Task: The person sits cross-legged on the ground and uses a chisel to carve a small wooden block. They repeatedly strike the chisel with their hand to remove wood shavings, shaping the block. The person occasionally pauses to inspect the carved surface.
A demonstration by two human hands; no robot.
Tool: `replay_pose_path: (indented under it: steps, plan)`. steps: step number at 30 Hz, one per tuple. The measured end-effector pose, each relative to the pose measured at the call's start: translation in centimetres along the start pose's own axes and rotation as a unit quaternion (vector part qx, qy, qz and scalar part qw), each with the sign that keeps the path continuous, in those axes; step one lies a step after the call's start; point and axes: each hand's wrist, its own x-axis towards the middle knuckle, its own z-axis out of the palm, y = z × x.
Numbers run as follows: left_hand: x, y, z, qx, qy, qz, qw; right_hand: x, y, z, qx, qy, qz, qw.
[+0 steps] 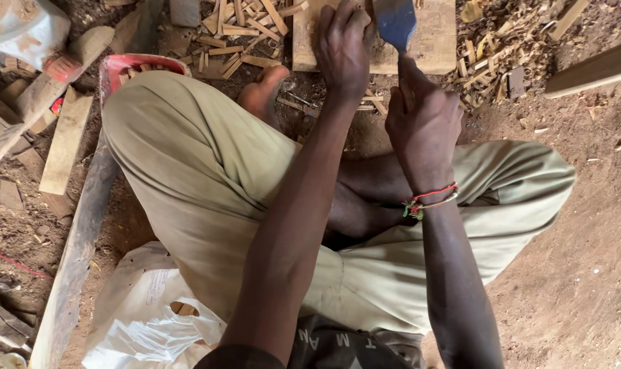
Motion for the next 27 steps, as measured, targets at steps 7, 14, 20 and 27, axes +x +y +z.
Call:
replay_pose_path:
  steps: [7,14,20,27]
  plan:
    - [-1.3,-0.9,1.0,0.040,0.011,0.000,0.999,-0.5,0.1,1.7,0.075,-0.004,0.035,0.997]
    - [-1.4,-0.9,1.4,0.002,0.042,0.015,0.999,-0.9,0.8,3.2,0.066,-0.017,0.074,0.995]
    - [0.2,0.3,-0.6,0.029,-0.045,-0.013,0.999,-0.7,0.3,5.0,0.044,-0.021,0.125,0.991]
    - [-0.2,-0.9,1.1,-0.058,0.008,0.009,0.998,-1.0,2.4,4.1,0.282,-0.006,0.208,0.936]
